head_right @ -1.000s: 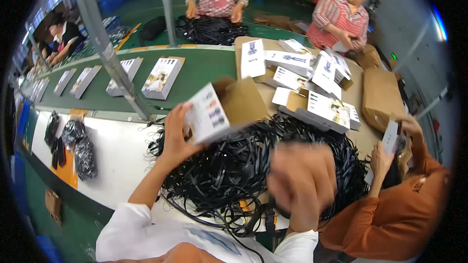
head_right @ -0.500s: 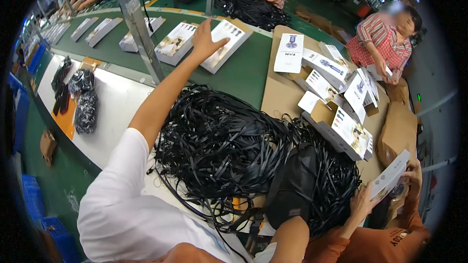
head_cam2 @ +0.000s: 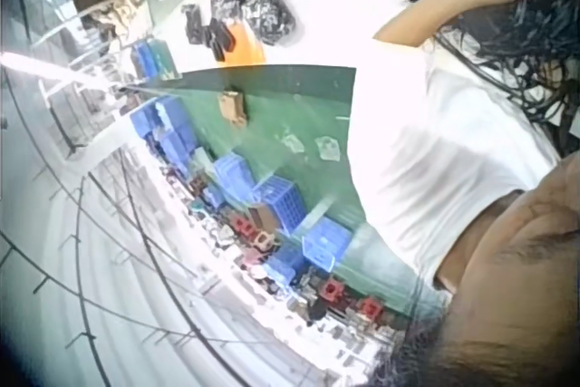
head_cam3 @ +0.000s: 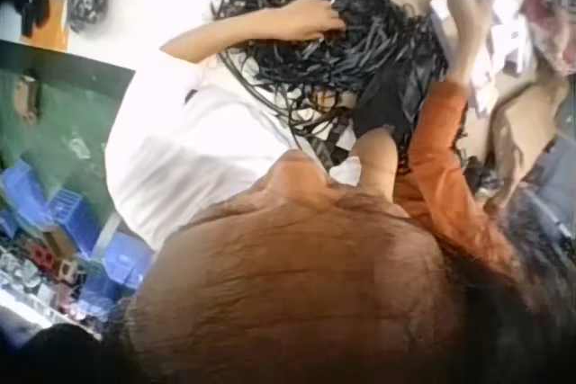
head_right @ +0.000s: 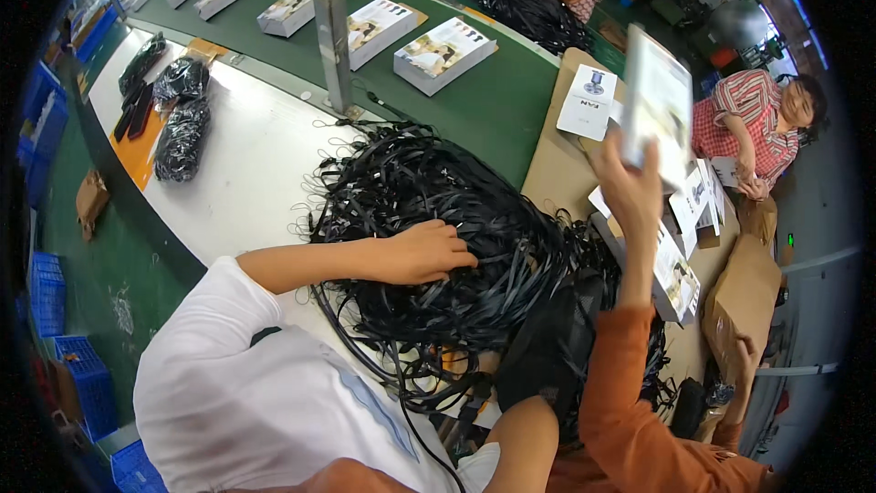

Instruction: The person takes black lanyards from a pile by hand, inserts them into product packaging boxes, and places the packed boxes onto the conveyor belt.

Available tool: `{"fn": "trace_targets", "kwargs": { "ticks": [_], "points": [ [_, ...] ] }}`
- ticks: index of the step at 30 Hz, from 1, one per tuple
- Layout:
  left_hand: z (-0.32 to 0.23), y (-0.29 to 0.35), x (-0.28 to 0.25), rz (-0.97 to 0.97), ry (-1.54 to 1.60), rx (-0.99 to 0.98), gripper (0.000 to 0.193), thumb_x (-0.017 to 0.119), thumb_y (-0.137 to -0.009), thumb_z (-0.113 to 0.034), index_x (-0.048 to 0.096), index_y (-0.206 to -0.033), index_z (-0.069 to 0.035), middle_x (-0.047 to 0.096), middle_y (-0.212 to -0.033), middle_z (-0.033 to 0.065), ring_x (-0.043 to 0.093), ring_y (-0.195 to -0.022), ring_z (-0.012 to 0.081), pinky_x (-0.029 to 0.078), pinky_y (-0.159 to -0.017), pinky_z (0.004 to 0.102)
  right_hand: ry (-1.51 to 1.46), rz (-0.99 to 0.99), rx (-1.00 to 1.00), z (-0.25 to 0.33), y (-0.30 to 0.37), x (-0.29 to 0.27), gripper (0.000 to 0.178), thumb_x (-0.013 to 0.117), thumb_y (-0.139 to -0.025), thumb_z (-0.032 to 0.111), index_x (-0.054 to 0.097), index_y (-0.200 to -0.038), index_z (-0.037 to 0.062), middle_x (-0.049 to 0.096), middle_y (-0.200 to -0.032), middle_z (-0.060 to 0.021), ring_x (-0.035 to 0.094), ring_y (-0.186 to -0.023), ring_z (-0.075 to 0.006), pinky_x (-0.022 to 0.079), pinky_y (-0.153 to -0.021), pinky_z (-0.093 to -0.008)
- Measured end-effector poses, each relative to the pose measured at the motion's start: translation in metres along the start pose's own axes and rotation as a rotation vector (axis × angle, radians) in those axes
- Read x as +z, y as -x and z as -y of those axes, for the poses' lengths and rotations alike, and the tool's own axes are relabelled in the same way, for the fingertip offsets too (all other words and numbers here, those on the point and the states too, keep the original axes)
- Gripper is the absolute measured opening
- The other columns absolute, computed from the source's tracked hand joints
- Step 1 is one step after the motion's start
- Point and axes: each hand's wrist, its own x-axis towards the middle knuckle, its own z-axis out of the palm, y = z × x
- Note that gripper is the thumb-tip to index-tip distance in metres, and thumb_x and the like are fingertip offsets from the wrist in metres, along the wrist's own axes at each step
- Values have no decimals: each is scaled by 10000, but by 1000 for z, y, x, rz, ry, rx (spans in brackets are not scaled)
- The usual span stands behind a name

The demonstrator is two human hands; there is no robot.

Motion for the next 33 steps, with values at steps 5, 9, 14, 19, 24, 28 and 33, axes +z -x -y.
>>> {"fn": "trace_targets", "kwargs": {
  "ticks": [5, 9, 14, 19, 24, 28, 33],
  "points": [
    [-1, -1, -6, -26, 90, -64, 281, 606, -753, -96, 553, -1028, -106, 604, -846, 52, 545, -820, 232, 373, -787, 348, -924, -578, -35, -36, -68, -46, 431, 520, -827, 131, 410, -1243, 153, 355, -1269, 40, 315, -1229, -144, 394, -956, -284],
    [-26, 0, -64, -36, 578, -181, 266, 626, -764, -54, 554, -1019, -72, 621, -864, 64, 593, -769, 200, 445, -693, 299, -73, -377, -88, -36, -30, -56, 489, 562, -856, 122, 317, -1266, 20, 286, -1299, -100, 332, -1197, -191, 362, -981, -284],
    [-72, -5, -118, -146, 1405, 15, 125, 595, -845, -64, 555, -959, -30, 593, -823, 20, 556, -707, 49, 441, -594, 184, 526, -100, -122, 74, 63, -23, 420, 520, -869, 169, 353, -1215, 0, 369, -1230, -120, 344, -1209, -235, 347, -983, -309],
    [-81, -11, -148, -323, 1479, 204, 162, 554, -891, -180, 551, -908, -19, 589, -821, 18, 524, -602, 51, 411, -560, 172, 1287, 1085, -345, 62, -10, -276, 522, 417, -932, 411, 405, -1216, -27, 491, -1141, -107, 479, -1030, -163, 357, -911, -293],
    [-68, 18, -213, -684, 1258, 226, 178, 528, -903, -206, 533, -941, -32, 564, -785, 2, 500, -541, 19, 300, -425, 148, 2415, 349, -773, -34, 43, -211, 295, 502, -918, 274, 525, -1024, 0, 586, -923, -99, 553, -713, -144, 442, -626, -247],
    [-45, 32, -204, -668, 1047, 140, 237, 544, -895, -237, 513, -1009, -32, 557, -715, 8, 497, -522, 16, 284, -415, 146, 2211, 837, -902, -47, 85, -147, 351, 451, -927, 236, 449, -1201, 16, 518, -1154, -116, 580, -985, -238, 503, -782, -307],
    [-30, 20, -115, -426, 1195, -50, 376, 643, -778, -25, 468, -1105, -84, 507, -729, -25, 460, -634, 17, 381, -577, 160, 2062, 1053, -887, -100, 82, -134, 408, 458, -897, 270, 414, -1246, 65, 375, -1323, -140, 275, -1296, -318, 238, -1043, -513]
  ]
}}
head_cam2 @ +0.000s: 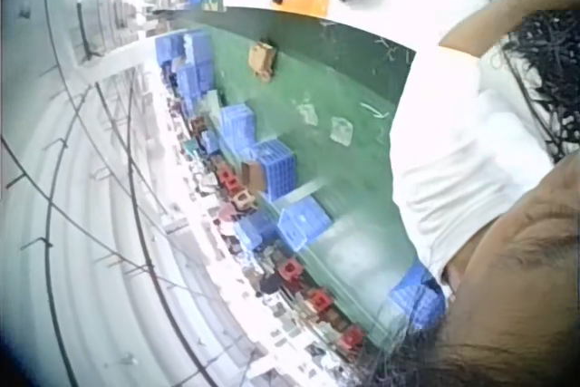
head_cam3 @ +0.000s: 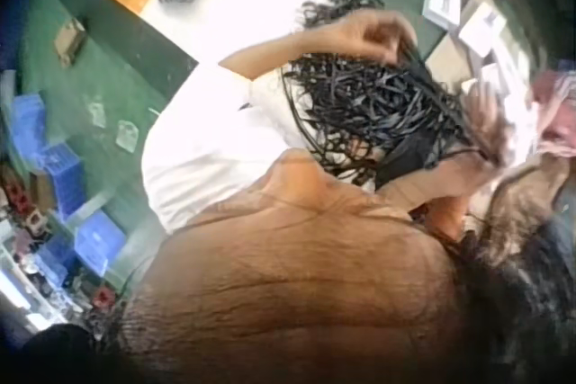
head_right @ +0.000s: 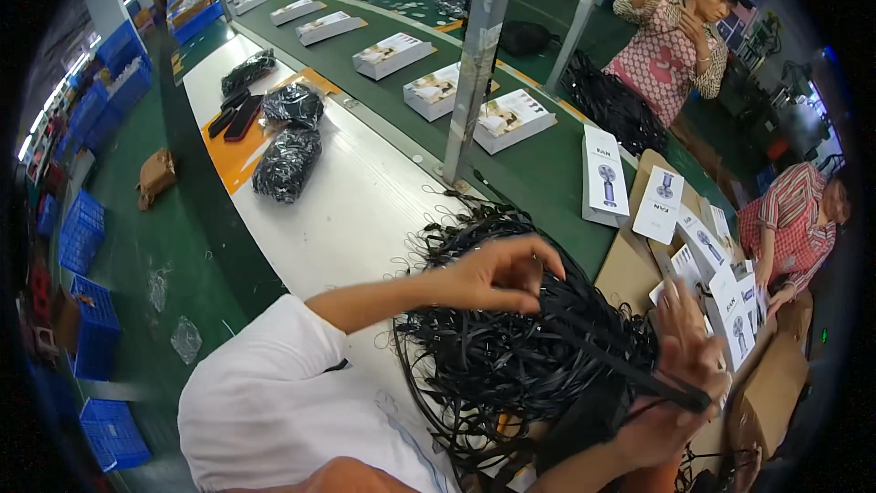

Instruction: The person takes black lanyards from a pile by hand, inserts them into product packaging boxes, and places the packed boxes onto the conveyor belt.

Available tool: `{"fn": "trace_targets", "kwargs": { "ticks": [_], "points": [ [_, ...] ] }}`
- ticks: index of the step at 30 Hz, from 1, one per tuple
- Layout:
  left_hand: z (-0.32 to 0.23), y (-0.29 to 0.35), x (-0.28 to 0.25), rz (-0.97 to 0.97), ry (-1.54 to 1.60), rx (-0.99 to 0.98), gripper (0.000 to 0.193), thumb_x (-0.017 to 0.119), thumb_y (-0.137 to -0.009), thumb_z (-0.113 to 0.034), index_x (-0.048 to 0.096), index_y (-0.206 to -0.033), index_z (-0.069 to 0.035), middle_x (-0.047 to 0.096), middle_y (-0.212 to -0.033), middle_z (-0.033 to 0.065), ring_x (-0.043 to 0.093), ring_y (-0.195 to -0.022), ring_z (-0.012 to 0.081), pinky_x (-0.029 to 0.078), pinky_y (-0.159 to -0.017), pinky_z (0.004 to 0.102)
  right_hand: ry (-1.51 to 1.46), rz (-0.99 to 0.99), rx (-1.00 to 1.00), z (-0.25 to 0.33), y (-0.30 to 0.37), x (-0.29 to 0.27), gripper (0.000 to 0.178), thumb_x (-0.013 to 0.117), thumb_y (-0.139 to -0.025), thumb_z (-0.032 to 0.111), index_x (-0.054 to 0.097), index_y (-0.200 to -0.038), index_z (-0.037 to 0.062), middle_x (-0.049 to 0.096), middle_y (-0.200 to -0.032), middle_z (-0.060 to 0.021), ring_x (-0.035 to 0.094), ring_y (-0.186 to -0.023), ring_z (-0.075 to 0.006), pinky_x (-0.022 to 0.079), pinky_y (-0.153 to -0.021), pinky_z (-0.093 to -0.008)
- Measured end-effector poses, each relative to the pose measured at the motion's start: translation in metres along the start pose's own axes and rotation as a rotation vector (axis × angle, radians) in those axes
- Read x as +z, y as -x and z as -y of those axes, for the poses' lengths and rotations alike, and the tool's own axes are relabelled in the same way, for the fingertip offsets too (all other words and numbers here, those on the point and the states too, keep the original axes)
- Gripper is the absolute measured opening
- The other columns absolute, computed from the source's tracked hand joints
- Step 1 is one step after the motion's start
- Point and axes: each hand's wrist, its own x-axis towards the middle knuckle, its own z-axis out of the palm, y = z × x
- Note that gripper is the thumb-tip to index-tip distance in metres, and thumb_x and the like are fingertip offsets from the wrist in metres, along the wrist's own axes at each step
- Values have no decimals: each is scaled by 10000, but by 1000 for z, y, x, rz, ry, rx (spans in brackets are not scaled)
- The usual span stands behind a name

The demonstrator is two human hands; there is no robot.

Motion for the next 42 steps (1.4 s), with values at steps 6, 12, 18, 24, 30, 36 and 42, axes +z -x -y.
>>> {"fn": "trace_targets", "kwargs": {
  "ticks": [6, 12, 18, 24, 30, 36, 42],
  "points": [
    [81, 6, 39, 101, 231, -219, 705, 650, -723, -1, 321, -1332, -135, 484, -1132, 38, 369, -650, 39, 374, -622, 155, -408, -10, 306, -44, -5, 77, 139, 431, -945, 202, 439, -848, 104, 439, -682, -49, 396, -472, -119, 478, -657, -331],
    [64, 19, 58, 347, 416, -362, 490, 474, -922, -286, 291, -1315, -59, 613, -767, 43, 459, -540, 38, 336, -474, 161, 101, -150, 105, -43, 16, 36, 175, 494, -921, 164, 502, -905, -9, 394, -683, -24, 296, -478, -28, 236, -416, -164],
    [55, 10, 41, 25, 84, -197, 418, 512, -886, -123, 323, -1252, -56, 502, -659, -11, 502, -633, 65, 390, -607, 186, 1003, -264, 406, -55, 43, 17, 174, 501, -873, 44, 580, -988, -59, 623, -924, -121, 579, -791, -156, 453, -731, -263],
    [41, -6, 40, 143, -424, -202, 385, 593, -798, 2, 455, -1156, -38, 630, -764, 88, 638, -735, 152, 482, -669, 259, 486, 73, 859, -86, 94, 11, 311, 486, -911, 256, 584, -936, -38, 550, -676, -15, 462, -603, -72, 372, -541, -232],
    [68, -1, 31, 4, -179, -280, 365, 619, -808, -14, 449, -1131, -23, 603, -814, 35, 592, -773, 99, 452, -707, 206, 794, -143, 479, -75, 90, 6, 261, 574, -868, 226, 535, -753, -5, 450, -653, -24, 416, -608, -85, 334, -554, -217],
    [109, 17, 65, -38, 435, -463, 460, 634, -817, -88, 386, -1202, -47, 572, -843, 33, 567, -783, 108, 453, -711, 228, 142, -434, 278, -94, 79, 18, 320, 505, -907, 344, 495, -796, 43, 483, -921, -36, 429, -792, -70, 342, -660, -184],
    [120, 20, 60, -222, 703, -338, 539, 603, -847, -173, 314, -1290, -65, 485, -1209, 125, 501, -1101, 212, 424, -913, 332, -585, -624, 322, -83, 51, 30, 239, 350, -953, 304, 433, -826, 119, 291, -581, 45, 246, -421, -41, 215, -411, -199]
  ]
}}
